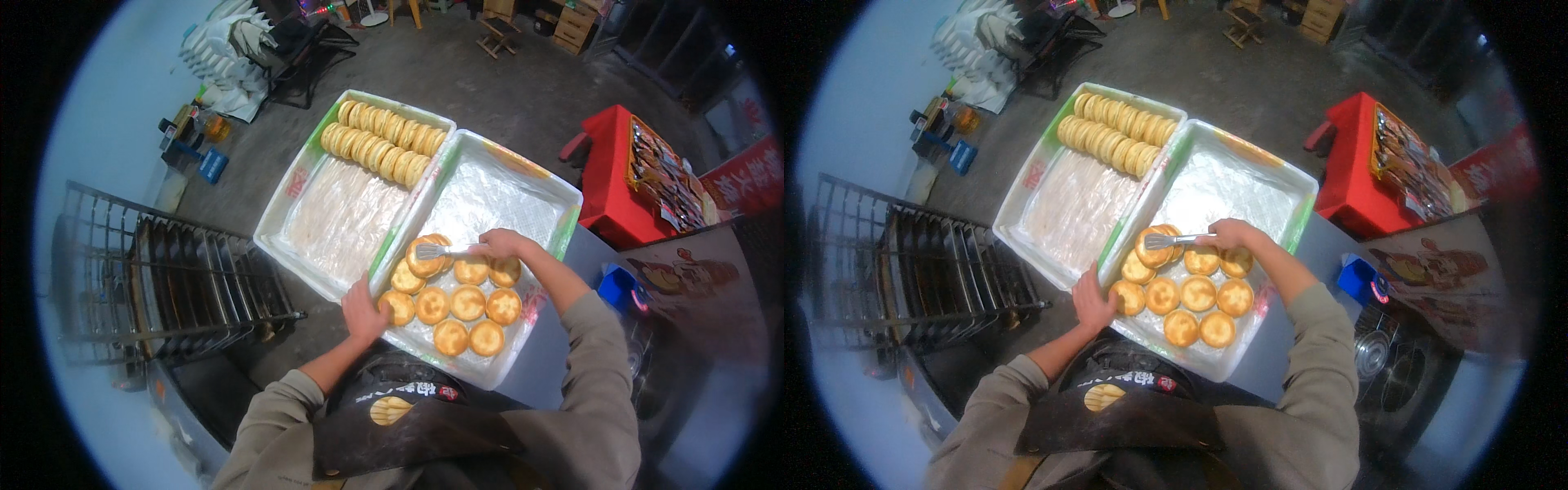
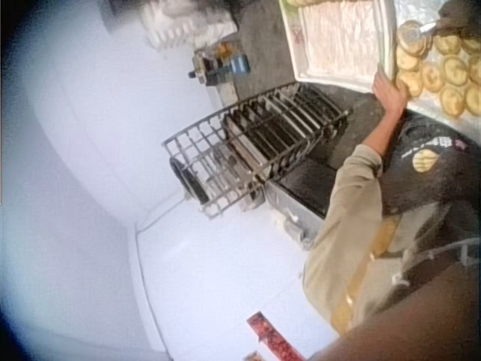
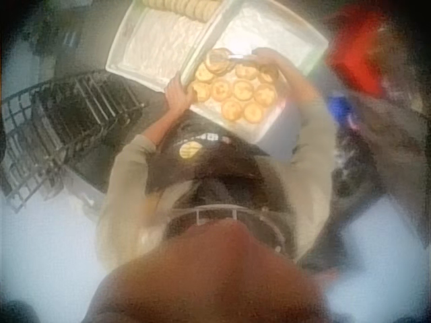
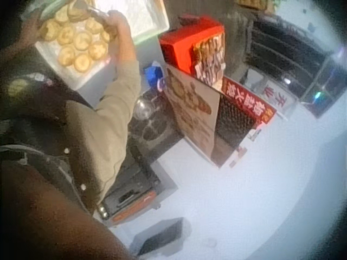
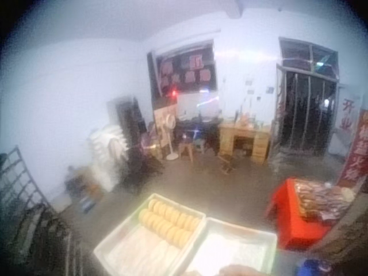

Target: The person uses tongs to pick up round pastries from one tray and place them into neat rows on another tray. The person continues transferring pastries one at a time until the tray is mostly filled.

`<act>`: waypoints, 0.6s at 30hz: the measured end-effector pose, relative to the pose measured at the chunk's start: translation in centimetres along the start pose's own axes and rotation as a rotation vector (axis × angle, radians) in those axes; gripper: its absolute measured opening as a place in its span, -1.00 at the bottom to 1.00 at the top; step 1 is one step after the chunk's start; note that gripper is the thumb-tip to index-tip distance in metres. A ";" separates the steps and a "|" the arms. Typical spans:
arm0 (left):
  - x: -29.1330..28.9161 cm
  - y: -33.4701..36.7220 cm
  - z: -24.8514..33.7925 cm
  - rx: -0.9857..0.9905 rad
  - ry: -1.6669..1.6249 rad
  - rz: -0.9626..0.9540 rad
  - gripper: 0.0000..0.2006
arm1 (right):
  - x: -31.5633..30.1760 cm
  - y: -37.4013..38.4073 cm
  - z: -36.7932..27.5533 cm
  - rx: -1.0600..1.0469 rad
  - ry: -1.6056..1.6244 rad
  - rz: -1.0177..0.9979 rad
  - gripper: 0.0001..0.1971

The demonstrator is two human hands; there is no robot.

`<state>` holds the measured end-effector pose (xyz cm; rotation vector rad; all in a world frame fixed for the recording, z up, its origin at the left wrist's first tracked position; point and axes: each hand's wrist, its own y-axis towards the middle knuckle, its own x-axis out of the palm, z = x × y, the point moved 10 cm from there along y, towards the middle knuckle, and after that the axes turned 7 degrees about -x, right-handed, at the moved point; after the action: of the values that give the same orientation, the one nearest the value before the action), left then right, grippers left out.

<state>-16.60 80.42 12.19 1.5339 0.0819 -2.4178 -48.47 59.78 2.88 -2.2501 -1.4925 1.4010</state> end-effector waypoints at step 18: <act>0.5 2.4 -1.5 -0.141 -0.425 -0.287 -0.12 | 2.1 -11.6 -4.5 0.246 0.541 0.633 -0.54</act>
<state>-14.83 78.29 11.27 0.9778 0.3990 -2.8363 -52.88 69.05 10.18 -2.7314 -0.4388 0.8686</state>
